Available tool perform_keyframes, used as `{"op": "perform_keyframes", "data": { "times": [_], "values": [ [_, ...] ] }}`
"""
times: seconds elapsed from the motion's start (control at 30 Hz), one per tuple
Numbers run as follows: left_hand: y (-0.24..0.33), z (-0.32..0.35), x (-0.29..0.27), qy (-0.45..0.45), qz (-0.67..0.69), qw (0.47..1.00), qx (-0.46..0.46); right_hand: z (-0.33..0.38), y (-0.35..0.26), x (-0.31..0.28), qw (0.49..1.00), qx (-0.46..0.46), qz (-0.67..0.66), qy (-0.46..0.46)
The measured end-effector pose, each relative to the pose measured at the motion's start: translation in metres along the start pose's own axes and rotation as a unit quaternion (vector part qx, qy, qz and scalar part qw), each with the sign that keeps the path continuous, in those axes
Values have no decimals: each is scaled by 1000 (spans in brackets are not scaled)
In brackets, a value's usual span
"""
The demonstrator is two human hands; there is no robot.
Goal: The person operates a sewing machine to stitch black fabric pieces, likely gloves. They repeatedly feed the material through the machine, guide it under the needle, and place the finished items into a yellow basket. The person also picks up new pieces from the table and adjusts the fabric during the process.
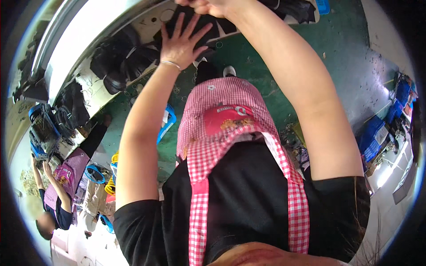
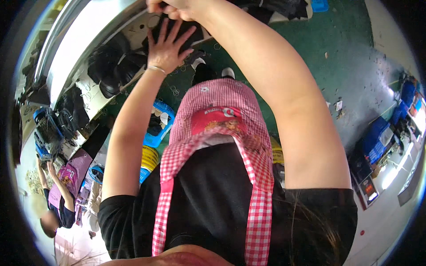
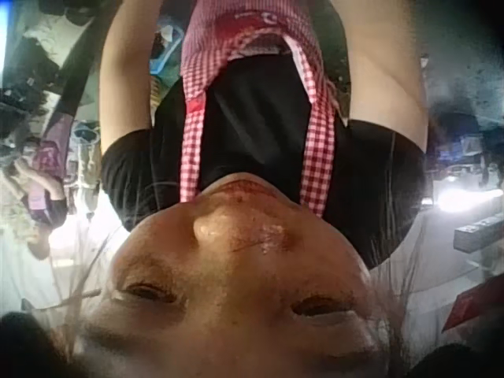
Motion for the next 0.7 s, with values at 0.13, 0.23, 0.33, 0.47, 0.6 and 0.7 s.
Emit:
{"op": "perform_keyframes", "data": {
  "times": [0.13, 0.23, 0.33, 0.47, 0.6, 0.7],
  "values": [
    [5, -10, 5, 97, -26, 994, 43, 9, -3, -4, 998, -56, -3, -22],
    [11, -16, 4, 114, -37, 991, 58, 24, 2, -23, 980, -159, 39, -109],
    [8, -18, 12, 136, -15, 985, 108, 85, 51, -67, 925, -358, 107, -67],
    [23, -12, 5, 136, 9, 985, 110, 109, 241, -204, 947, -272, 171, 24],
    [32, -29, 23, 133, 36, 976, 169, -24, 579, -338, 865, 41, 461, 193],
    [-9, -6, 19, 134, 70, 986, 66, -135, 682, -361, 873, 152, 379, 266]
  ]
}}
Point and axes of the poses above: each hand's wrist, its own z-axis away from the middle knuckle, its own x-axis out of the palm, y = z × x, the point moved 2 cm from there along -z, towards the middle knuckle, and after that the axes turned 4 degrees about -y, right-handed, at the moved point
